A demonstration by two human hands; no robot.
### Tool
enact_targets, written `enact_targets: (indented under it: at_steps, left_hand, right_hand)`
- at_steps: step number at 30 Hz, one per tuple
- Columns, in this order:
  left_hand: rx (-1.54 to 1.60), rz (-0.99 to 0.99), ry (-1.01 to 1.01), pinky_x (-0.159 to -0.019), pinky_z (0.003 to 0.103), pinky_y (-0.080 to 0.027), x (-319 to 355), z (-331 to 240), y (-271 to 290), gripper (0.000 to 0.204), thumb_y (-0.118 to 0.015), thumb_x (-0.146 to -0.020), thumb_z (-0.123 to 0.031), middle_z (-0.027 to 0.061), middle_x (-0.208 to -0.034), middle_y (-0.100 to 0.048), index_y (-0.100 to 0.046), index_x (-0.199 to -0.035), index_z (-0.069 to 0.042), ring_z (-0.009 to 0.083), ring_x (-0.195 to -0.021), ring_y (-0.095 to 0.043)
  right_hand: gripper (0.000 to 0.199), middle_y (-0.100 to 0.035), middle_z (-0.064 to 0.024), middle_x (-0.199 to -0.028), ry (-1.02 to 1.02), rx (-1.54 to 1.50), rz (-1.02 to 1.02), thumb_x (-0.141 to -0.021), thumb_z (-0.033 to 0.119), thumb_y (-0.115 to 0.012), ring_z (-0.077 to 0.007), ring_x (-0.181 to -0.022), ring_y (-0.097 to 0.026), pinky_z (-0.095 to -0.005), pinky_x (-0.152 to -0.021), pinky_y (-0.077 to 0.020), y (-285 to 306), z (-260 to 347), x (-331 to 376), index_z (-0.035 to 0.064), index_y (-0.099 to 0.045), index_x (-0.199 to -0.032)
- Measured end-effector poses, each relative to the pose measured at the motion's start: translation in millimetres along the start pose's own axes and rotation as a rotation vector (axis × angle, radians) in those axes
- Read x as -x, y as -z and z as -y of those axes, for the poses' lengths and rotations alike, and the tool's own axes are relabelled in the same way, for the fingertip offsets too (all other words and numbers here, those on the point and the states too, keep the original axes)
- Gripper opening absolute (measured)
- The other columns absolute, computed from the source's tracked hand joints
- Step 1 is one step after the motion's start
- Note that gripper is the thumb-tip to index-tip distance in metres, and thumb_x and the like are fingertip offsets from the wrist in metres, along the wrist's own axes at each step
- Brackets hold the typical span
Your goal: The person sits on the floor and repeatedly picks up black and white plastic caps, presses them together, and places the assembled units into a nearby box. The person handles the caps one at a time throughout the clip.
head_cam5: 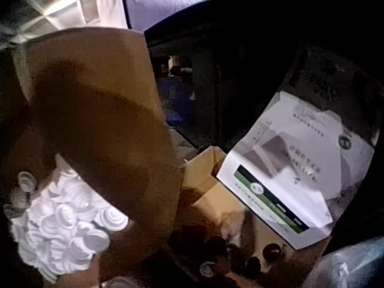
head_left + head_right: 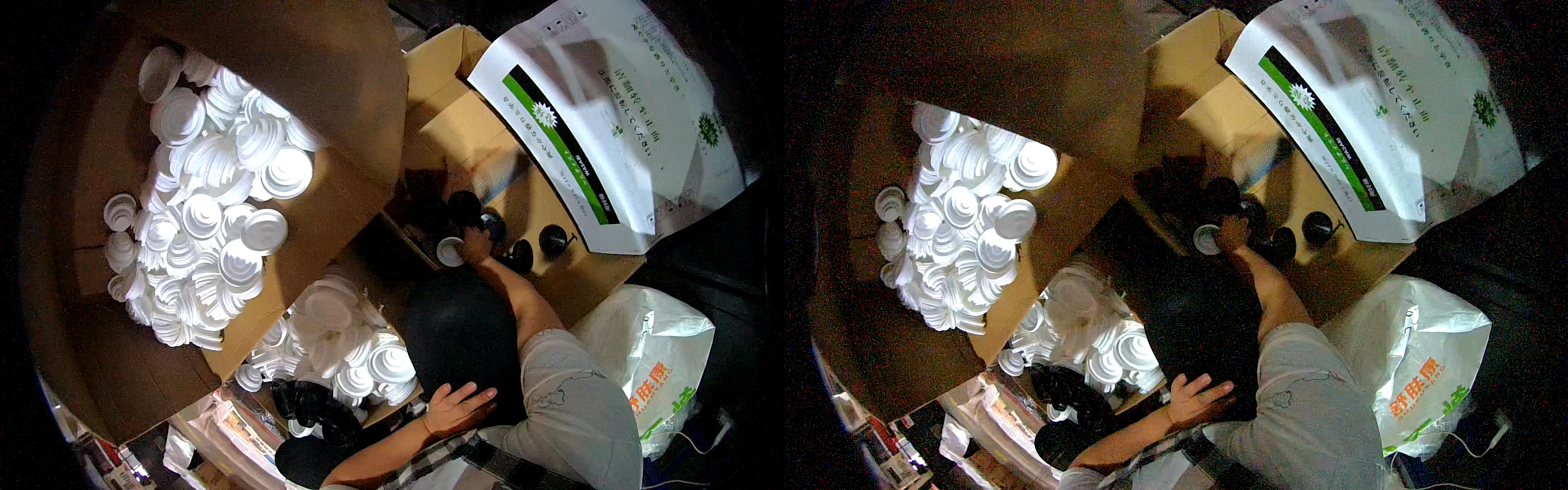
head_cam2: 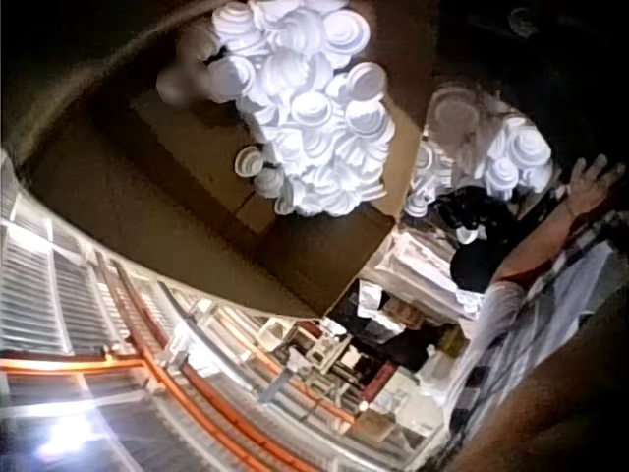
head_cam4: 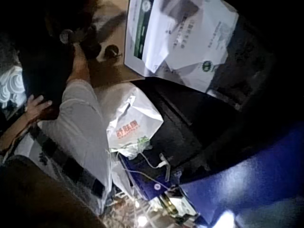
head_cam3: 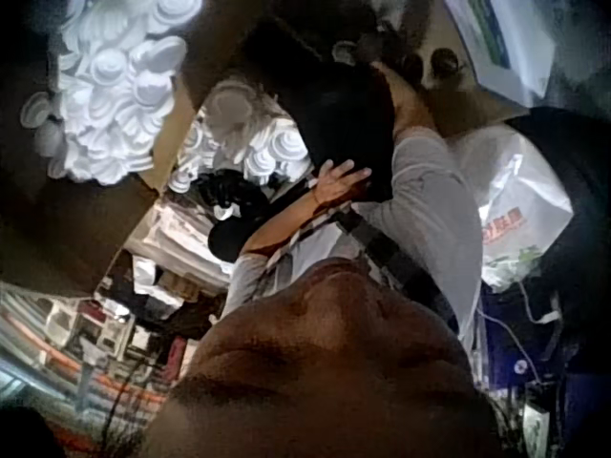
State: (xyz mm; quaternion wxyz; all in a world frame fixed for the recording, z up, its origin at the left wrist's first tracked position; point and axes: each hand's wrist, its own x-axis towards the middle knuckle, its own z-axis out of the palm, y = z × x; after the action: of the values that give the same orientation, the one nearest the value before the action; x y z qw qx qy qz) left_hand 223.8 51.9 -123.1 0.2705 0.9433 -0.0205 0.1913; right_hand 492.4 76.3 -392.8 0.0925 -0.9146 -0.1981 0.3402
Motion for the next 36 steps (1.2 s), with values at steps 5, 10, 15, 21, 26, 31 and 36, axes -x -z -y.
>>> enact_targets:
  at_steps: [5,10,15,21,26,31,36]
  left_hand:
    - [0.104,-0.012,-0.033,-0.109,0.04,-0.011,1.2,3.3,4.6,0.028,-0.06,-0.079,-0.023,-0.0026,-0.131,-0.049,-0.061,-0.107,-0.019,0.021,-0.13,-0.033]
    - [0.19,-0.006,0.02,-0.107,0.043,-0.015,-4.1,-1.7,9.9,0.029,-0.056,-0.077,-0.015,0.0006,-0.13,-0.05,-0.061,-0.105,-0.017,0.0245,-0.128,-0.035]
    - [0.255,-0.061,0.066,-0.105,0.044,-0.019,-15.5,-12.7,20.3,0.027,-0.055,-0.073,-0.01,0.0037,-0.125,-0.053,-0.063,-0.098,-0.014,0.0283,-0.125,-0.039]
    - [0.443,-0.069,0.184,-0.105,0.047,-0.022,-11.9,-25.8,40.9,0.015,-0.06,-0.078,-0.008,0.0073,-0.122,-0.056,-0.063,-0.093,-0.008,0.031,-0.125,-0.04]
    - [1.087,-0.647,0.9,-0.086,0.038,-0.044,25.2,-6.4,88.6,0.031,-0.048,-0.093,-0.032,0.011,-0.103,-0.059,-0.057,-0.098,-0.002,0.0221,-0.1,-0.054]
    - [1.563,-0.964,0.636,-0.083,0.039,-0.048,72.9,11.7,134.6,0.054,-0.051,-0.091,-0.035,0.0106,-0.125,-0.046,-0.032,-0.133,-0.007,0.0216,-0.106,-0.053]
    - [1.414,-0.974,0.894,-0.06,0.028,-0.053,120.1,6.7,146.7,0.028,-0.061,-0.084,-0.01,0.0056,-0.097,-0.063,-0.055,-0.111,-0.006,0.0145,-0.083,-0.062]
  right_hand:
    - [0.044,-0.052,-0.0224,-0.12,0.111,-0.012,-0.046,-0.076,0.008,-0.06,-0.0362,-0.105,-0.054,-0.0436,-0.089,-0.0455,11.2,-35.3,-0.8,0.0021,-0.053,-0.119]
    - [0.047,-0.053,-0.0243,-0.116,-0.039,-0.342,-0.268,-0.076,0.004,-0.058,-0.0381,-0.104,-0.053,-0.0416,-0.086,-0.0461,61.6,-51.8,38.3,0.0002,-0.049,-0.121]
    - [0.055,-0.05,-0.0258,-0.121,0.204,-0.285,-0.485,-0.069,-0.002,-0.061,-0.04,-0.103,-0.054,-0.0422,-0.086,-0.046,164.3,-39.2,105.6,-0.0047,-0.045,-0.122]
    - [0.039,-0.056,-0.0197,-0.096,0.805,-0.361,-0.703,-0.064,-0.008,-0.058,-0.0354,-0.091,-0.056,-0.0336,-0.079,-0.0444,292.2,45.4,228.9,-0.0043,-0.053,-0.102]
    - [0.032,-0.056,-0.0138,-0.082,1.158,-0.267,-0.335,-0.062,-0.006,-0.059,-0.0292,-0.081,-0.056,-0.0312,-0.072,-0.0429,325.1,111.5,339.1,-0.0008,-0.056,-0.093]
    - [0.037,-0.057,-0.0163,-0.091,1.469,-0.038,0.053,-0.061,-0.007,-0.057,-0.0337,-0.089,-0.056,-0.0339,-0.077,-0.0438,271.7,171.6,366.6,-0.0025,-0.054,-0.098]
    - [0.042,-0.059,-0.0167,-0.101,1.403,0.02,0.28,-0.063,-0.007,-0.058,-0.0345,-0.097,-0.056,-0.0364,-0.084,-0.044,184.7,208.4,356.5,0.0002,-0.057,-0.105]
